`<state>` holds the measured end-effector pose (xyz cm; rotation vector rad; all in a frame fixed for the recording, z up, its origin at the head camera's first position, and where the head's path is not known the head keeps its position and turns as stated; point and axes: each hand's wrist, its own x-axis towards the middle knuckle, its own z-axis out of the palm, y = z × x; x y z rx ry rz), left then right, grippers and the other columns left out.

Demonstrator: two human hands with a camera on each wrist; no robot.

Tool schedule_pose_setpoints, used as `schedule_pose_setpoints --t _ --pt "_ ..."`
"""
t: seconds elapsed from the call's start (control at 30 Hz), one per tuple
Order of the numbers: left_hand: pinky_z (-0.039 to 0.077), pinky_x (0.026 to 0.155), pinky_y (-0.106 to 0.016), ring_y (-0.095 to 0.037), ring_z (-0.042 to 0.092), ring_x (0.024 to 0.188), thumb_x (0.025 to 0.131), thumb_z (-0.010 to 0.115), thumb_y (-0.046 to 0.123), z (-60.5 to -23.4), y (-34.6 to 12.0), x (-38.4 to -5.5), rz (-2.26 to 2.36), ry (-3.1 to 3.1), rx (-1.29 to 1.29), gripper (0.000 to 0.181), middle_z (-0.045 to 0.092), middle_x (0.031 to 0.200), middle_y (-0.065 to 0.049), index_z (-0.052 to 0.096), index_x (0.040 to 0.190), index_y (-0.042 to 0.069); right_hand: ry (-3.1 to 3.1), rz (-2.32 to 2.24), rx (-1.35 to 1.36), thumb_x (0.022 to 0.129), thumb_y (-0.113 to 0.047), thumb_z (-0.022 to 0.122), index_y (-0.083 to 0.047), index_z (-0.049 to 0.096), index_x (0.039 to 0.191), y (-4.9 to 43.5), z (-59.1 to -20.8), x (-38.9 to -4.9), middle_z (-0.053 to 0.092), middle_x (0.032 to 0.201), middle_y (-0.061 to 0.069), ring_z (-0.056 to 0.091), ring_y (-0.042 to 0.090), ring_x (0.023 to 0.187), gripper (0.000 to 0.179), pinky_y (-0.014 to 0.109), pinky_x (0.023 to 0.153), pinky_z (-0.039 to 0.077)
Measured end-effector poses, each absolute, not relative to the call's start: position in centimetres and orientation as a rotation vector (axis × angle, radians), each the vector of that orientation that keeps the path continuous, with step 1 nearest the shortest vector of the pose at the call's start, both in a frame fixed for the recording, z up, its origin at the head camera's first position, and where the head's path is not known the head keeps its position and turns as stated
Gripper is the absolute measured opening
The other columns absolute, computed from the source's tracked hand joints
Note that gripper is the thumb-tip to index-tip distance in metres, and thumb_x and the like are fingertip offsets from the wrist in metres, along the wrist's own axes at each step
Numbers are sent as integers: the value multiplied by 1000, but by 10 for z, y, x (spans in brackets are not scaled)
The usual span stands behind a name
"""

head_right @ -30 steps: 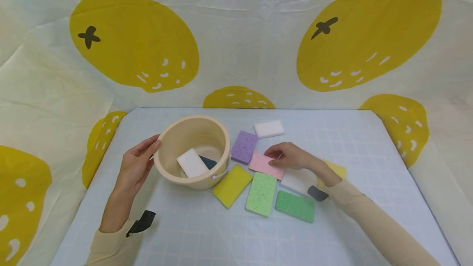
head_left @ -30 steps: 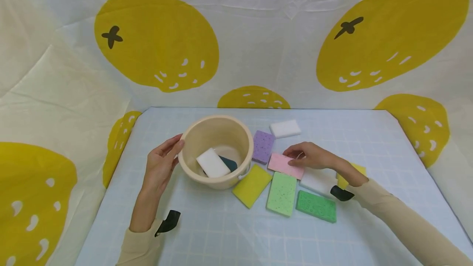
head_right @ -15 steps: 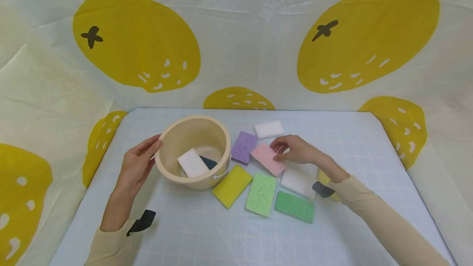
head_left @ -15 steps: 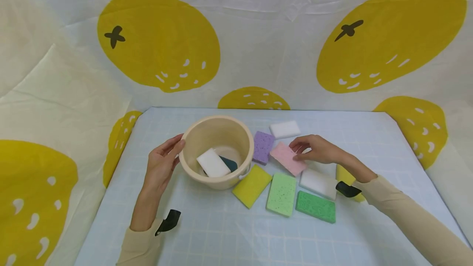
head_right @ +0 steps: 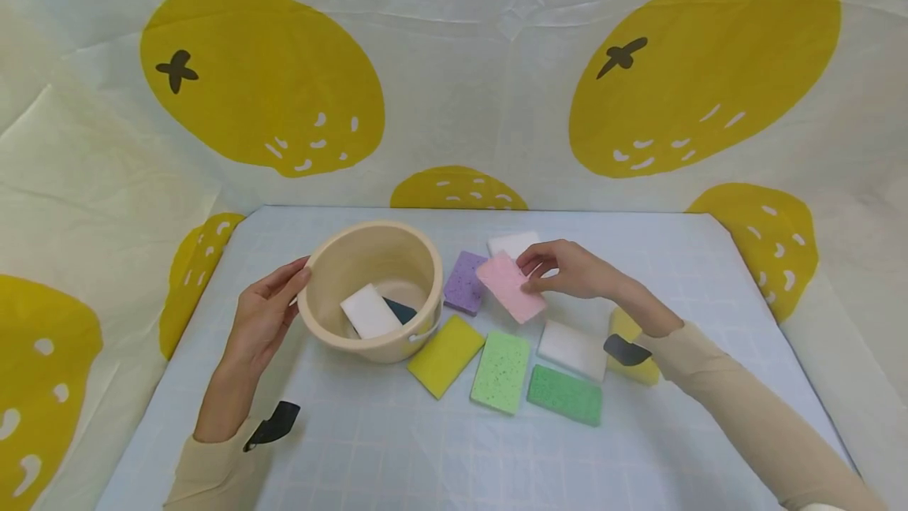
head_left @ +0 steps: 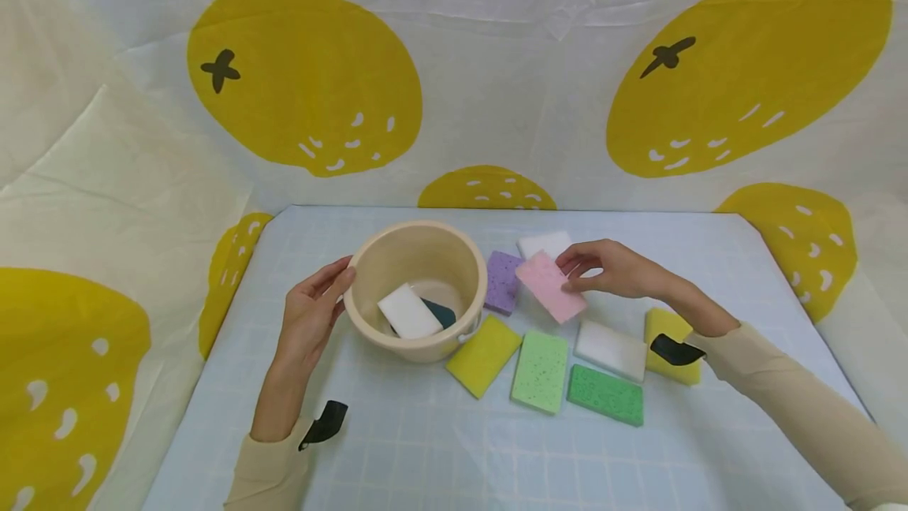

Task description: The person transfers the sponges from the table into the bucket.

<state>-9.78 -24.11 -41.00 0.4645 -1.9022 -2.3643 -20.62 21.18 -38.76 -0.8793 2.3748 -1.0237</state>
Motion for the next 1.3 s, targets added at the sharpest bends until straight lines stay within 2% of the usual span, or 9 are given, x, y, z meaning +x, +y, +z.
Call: schedule_pose_setpoints --t 0.07,0.17,0.7,1.3 --pt "57 93 -25 -13 65 114 92 80 23 -410 -241 -98 -2361 -1907 470 57 68 125 -1 59 140 -2 2367 -1034 -874 90 -11 81 -1 68 121 211 -383 -207 71 112 7 69 21 103 35 25 94 56" --pt "57 93 -25 -13 65 114 92 80 23 -410 -241 -98 -2357 -1911 475 57 67 127 -1 60 140 -2 2354 -1053 -878 90 -11 81 -1 68 121 209 -376 -208 71 112 7 69 21 103 35 23 93 56" --pt "57 93 -25 -13 65 114 92 80 23 -409 -240 -98 -2349 -1923 490 57 67 126 -2 60 140 -1 2291 -1151 -862 90 -12 81 -2 67 123 201 -343 -214 70 114 10 70 20 104 37 23 94 56" --pt "58 90 -22 -11 66 112 93 79 23 -410 -241 -98 -2357 -1918 475 58 67 125 -1 58 141 -2 2251 -1236 -792 90 -15 82 -2 66 128 162 -311 -215 70 118 11 68 22 107 43 28 91 58"
